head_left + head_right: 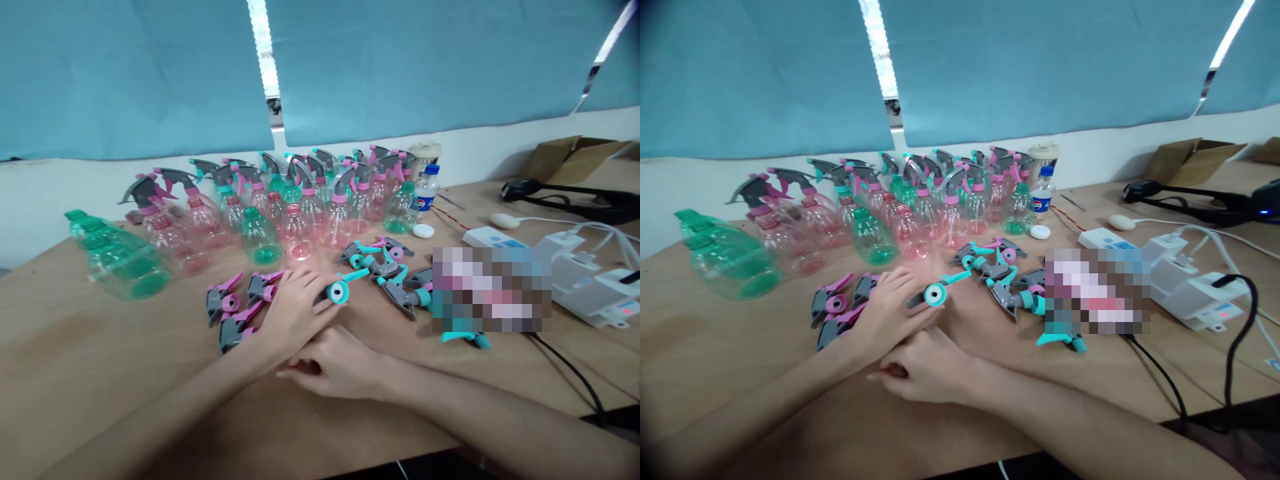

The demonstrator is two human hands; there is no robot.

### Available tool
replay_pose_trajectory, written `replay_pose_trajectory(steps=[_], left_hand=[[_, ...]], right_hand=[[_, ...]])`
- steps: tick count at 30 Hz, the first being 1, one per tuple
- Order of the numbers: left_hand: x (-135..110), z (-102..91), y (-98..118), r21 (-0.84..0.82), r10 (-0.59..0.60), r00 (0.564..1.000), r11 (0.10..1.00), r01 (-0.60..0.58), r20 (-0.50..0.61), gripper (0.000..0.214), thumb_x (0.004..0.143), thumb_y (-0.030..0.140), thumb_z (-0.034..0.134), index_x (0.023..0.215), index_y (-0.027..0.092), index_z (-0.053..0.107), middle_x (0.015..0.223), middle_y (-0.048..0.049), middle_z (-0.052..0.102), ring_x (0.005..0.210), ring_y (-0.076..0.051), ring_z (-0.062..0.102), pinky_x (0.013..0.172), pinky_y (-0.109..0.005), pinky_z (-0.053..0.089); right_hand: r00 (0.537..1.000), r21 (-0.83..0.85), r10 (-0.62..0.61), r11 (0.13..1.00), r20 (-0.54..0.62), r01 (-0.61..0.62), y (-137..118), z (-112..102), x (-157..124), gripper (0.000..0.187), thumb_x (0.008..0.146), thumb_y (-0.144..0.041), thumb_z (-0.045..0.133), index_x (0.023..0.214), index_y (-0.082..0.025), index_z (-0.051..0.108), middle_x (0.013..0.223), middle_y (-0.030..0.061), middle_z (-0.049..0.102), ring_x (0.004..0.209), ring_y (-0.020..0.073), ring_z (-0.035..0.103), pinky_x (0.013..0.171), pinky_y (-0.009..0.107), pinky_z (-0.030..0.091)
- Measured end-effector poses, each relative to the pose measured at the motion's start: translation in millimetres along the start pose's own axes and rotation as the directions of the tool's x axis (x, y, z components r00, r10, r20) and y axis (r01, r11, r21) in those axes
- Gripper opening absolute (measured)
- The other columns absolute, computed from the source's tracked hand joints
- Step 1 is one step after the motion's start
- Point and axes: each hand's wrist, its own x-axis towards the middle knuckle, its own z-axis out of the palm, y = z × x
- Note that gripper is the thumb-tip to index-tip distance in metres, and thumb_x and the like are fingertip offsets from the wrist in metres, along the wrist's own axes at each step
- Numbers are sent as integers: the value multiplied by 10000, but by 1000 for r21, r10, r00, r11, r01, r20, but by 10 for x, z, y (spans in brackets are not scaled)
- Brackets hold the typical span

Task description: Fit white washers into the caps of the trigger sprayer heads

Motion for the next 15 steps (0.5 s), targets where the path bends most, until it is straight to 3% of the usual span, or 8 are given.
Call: replay_pose_trajectory(steps=[4,7,10,15], left_hand=[[-366,-53,-62,-119,-103,988,989,89,-119,137,838,259,598,972,229,591,930,-22,652,911,-222,544,879,-400,397],[-552,-24,-103,-182,-165,979,973,141,-122,187,847,284,569,1027,233,572,924,-33,641,891,-226,554,830,-391,420],[-649,18,-114,-199,-169,980,969,146,-107,152,855,271,528,993,217,564,919,-46,628,887,-233,547,798,-392,418],[-672,69,-42,-227,-213,970,957,182,-121,127,808,231,598,911,209,527,871,-40,597,832,-216,547,728,-353,440]], right_hand=[[999,41,-23,999,-49,25,-64,-6,-14,238,881,-276,538,696,-170,645,570,-11,617,521,105,515,534,231,392],[977,63,-16,998,-214,30,-121,-59,-8,241,886,-268,507,695,-171,617,510,-19,581,460,92,496,498,216,410],[934,12,-5,1000,-356,10,-148,-149,13,218,886,-234,493,702,-176,594,456,-46,527,405,79,453,460,204,391],[927,-63,79,992,-367,-109,-91,-286,34,217,911,-232,488,736,-164,597,559,-6,615,444,85,507,486,200,409]])
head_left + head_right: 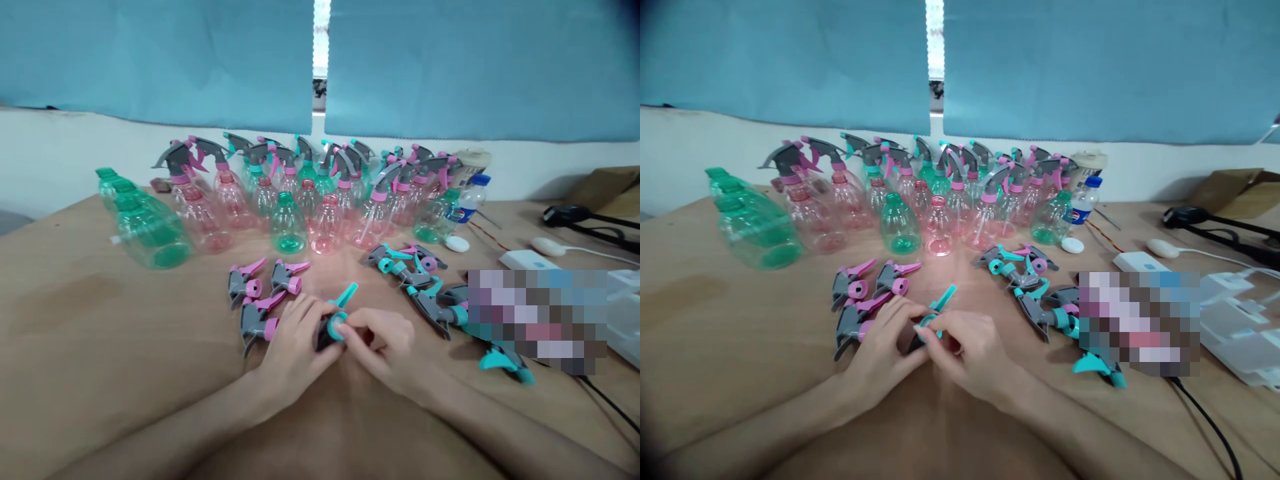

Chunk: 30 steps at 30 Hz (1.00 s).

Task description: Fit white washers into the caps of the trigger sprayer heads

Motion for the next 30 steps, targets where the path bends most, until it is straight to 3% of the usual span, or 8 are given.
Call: replay_pose_trajectory(steps=[5,12,17,23,30], left_hand=[[-23,32,73,26,-71,997,997,71,0,237,743,259,682,843,213,473,813,-15,562,765,-200,533,665,-337,425],[-16,33,75,51,-76,997,996,75,17,190,783,282,625,805,209,451,797,-18,554,749,-198,516,641,-340,405],[-25,41,38,-3,-99,993,995,99,67,125,791,213,599,815,198,478,829,-28,540,786,-208,513,672,-357,416],[-36,30,5,-102,-144,986,983,153,87,148,789,150,612,856,202,490,871,-20,516,806,-190,507,685,-332,426],[-25,29,-1,-117,-102,990,987,113,95,168,799,166,644,862,189,491,858,-11,501,806,-184,497,686,-316,405]], right_hand=[[990,4,59,998,126,-60,64,-45,5,357,968,-297,383,735,-171,622,599,17,646,519,112,586,525,214,429],[989,-95,-81,991,122,93,53,-69,28,398,975,-270,359,722,-158,646,581,33,635,519,129,541,538,249,413],[990,-144,-93,984,106,108,66,-28,23,409,970,-264,377,683,-155,647,580,36,642,507,134,529,515,262,387],[998,-111,-40,993,55,46,60,30,-12,339,968,-280,413,796,-153,676,656,31,693,543,117,603,558,235,424],[974,-36,154,988,164,-150,81,57,-62,351,961,-333,411,713,-170,598,565,-11,603,479,96,519,509,224,372]])
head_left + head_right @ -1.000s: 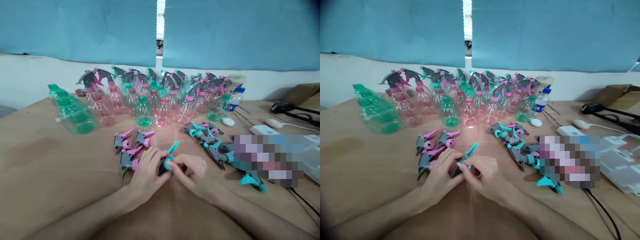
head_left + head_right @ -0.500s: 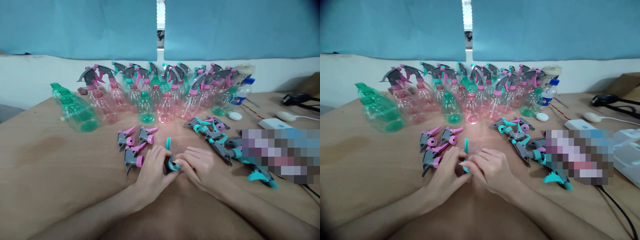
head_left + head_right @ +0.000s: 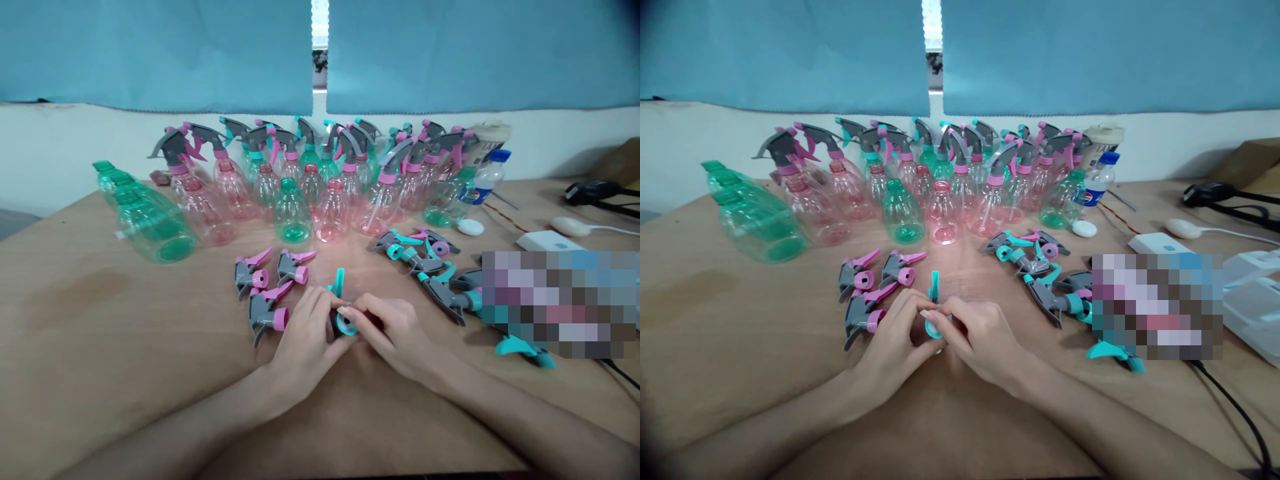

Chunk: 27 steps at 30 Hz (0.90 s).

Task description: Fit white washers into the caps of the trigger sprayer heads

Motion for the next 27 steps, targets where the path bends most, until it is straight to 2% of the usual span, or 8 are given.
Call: replay_pose_trajectory(steps=[5,20,27], left_hand=[[3,-21,18,-20,-45,998,999,46,34,153,808,146,637,830,185,491,845,0,489,763,-166,483,673,-298,384],[5,-19,12,-1,-7,998,1000,7,58,160,822,197,645,834,189,486,835,9,475,772,-168,477,695,-304,379],[7,-9,9,45,26,998,999,-28,51,187,812,228,665,843,193,485,835,11,483,785,-173,484,692,-307,401]], right_hand=[[998,51,40,998,39,-42,16,38,-25,229,940,-334,456,882,-164,597,676,-3,647,516,95,531,549,220,388],[999,26,19,999,48,-20,46,25,-9,308,940,-392,432,799,-155,568,556,-30,528,452,89,442,500,223,337],[990,70,-1,998,140,-9,13,-43,35,292,968,-337,391,896,-171,621,740,14,656,643,115,579,599,220,375]])
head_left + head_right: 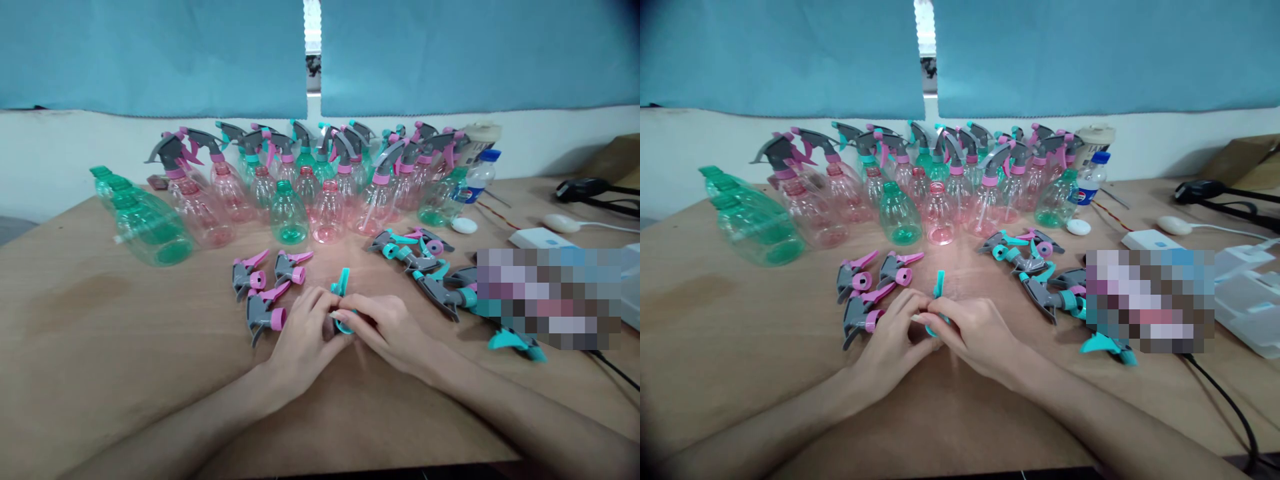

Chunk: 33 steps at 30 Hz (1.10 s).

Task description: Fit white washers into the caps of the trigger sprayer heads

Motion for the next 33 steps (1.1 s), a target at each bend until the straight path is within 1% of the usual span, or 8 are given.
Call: replay_pose_trajectory(steps=[5,10,14,17,23,27,30,33], left_hand=[[16,-7,34,11,8,1000,1000,-8,16,174,824,230,646,786,195,479,843,0,502,823,-187,496,710,-318,423],[31,6,66,42,37,999,998,-38,24,237,820,205,652,712,189,441,808,-1,499,826,-194,491,707,-322,420],[32,17,62,87,58,997,994,-61,42,238,815,211,657,713,189,443,798,-2,508,832,-202,488,694,-323,421],[29,16,51,102,71,996,992,-76,52,223,829,229,640,718,188,452,807,-7,524,845,-206,490,695,-327,426],[26,10,41,57,39,999,998,-40,30,159,856,253,602,756,186,498,864,-22,556,869,-209,500,716,-338,437],[21,5,35,16,16,999,1000,-16,29,92,835,216,628,843,191,540,916,-30,564,909,-219,505,765,-357,439],[14,-5,39,-14,-4,1000,1000,4,18,158,809,210,664,912,199,544,956,-33,555,927,-223,507,790,-368,442],[6,-22,41,-38,-11,1000,999,11,24,208,781,222,703,901,199,533,935,-23,543,907,-216,511,785,-358,438]], right_hand=[[1000,-26,29,999,9,-28,-14,9,13,339,956,-386,412,782,-164,598,629,-12,584,552,98,509,563,220,350],[999,-39,-2,999,-54,0,-16,41,5,368,954,-397,415,708,-162,554,606,-16,557,537,93,483,552,221,336],[995,-39,-24,999,-93,21,-21,64,-17,344,947,-368,448,678,-167,522,571,-36,521,506,79,453,539,211,327],[991,-47,-63,997,-118,58,-15,81,-19,373,950,-354,445,628,-172,483,551,-43,499,493,72,434,524,206,317],[992,-78,-72,995,-106,63,-16,62,6,406,969,-368,383,632,-177,505,559,-34,512,490,78,438,505,213,318],[992,-55,-34,998,-121,27,-16,46,6,419,965,-362,393,605,-179,505,525,-41,485,464,75,414,489,217,314],[985,-32,10,999,-170,-16,-23,38,5,450,954,-374,416,550,-184,467,479,-55,426,433,70,365,462,218,300],[980,-30,47,998,-192,-54,-59,-10,14,480,946,-372,428,505,-190,392,460,-63,348,418,68,315,433,219,274]])
